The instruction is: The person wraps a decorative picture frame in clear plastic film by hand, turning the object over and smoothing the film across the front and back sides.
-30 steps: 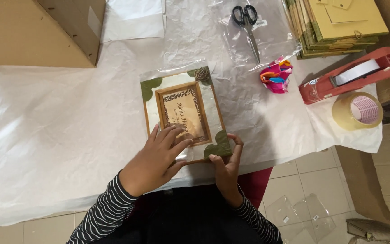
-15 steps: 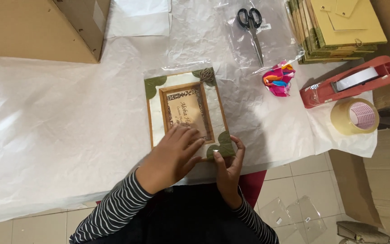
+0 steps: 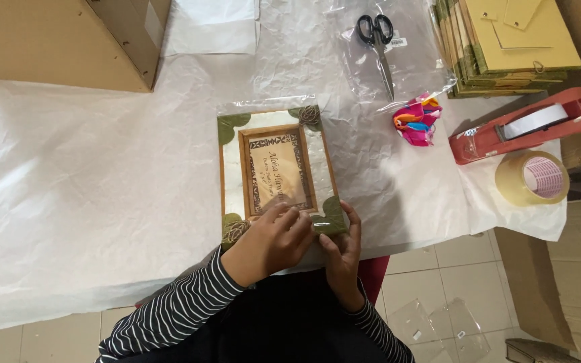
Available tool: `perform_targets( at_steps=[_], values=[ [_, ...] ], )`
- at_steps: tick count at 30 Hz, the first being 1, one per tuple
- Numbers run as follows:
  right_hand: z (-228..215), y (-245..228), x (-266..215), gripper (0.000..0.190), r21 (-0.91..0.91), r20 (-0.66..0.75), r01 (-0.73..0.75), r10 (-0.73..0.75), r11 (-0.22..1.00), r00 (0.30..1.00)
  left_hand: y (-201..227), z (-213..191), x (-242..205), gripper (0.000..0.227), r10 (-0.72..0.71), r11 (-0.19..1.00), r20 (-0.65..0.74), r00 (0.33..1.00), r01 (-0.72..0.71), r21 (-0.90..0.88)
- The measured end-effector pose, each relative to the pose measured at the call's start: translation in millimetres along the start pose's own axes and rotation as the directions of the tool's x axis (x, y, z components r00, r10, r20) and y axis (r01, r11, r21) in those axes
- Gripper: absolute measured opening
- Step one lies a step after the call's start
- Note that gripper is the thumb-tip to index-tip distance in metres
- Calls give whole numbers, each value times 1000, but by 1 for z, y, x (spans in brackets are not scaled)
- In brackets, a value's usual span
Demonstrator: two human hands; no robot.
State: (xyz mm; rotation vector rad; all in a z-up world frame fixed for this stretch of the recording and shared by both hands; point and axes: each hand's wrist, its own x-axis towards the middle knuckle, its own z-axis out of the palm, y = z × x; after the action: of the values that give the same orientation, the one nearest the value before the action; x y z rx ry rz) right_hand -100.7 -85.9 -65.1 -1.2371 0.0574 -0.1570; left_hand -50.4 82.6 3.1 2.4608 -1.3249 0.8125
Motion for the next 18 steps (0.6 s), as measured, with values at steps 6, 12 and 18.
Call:
perform_targets(
  at_steps=[6, 12, 18],
  values=[
    [-10, -7, -1, 70, 22, 230, 16, -21, 1000, 973, 7, -2, 0, 24, -73, 977, 47, 996, 81, -195],
    [-14, 4, -4, 42, -154, 198, 111, -79, 982, 977, 2, -12, -1, 14, 19, 976, 71, 997, -3, -217],
    [-16, 10, -2, 34, -184, 203, 121, -83, 975, 976, -2, -18, -4, 14, 98, 992, 79, 992, -91, -88]
  ],
)
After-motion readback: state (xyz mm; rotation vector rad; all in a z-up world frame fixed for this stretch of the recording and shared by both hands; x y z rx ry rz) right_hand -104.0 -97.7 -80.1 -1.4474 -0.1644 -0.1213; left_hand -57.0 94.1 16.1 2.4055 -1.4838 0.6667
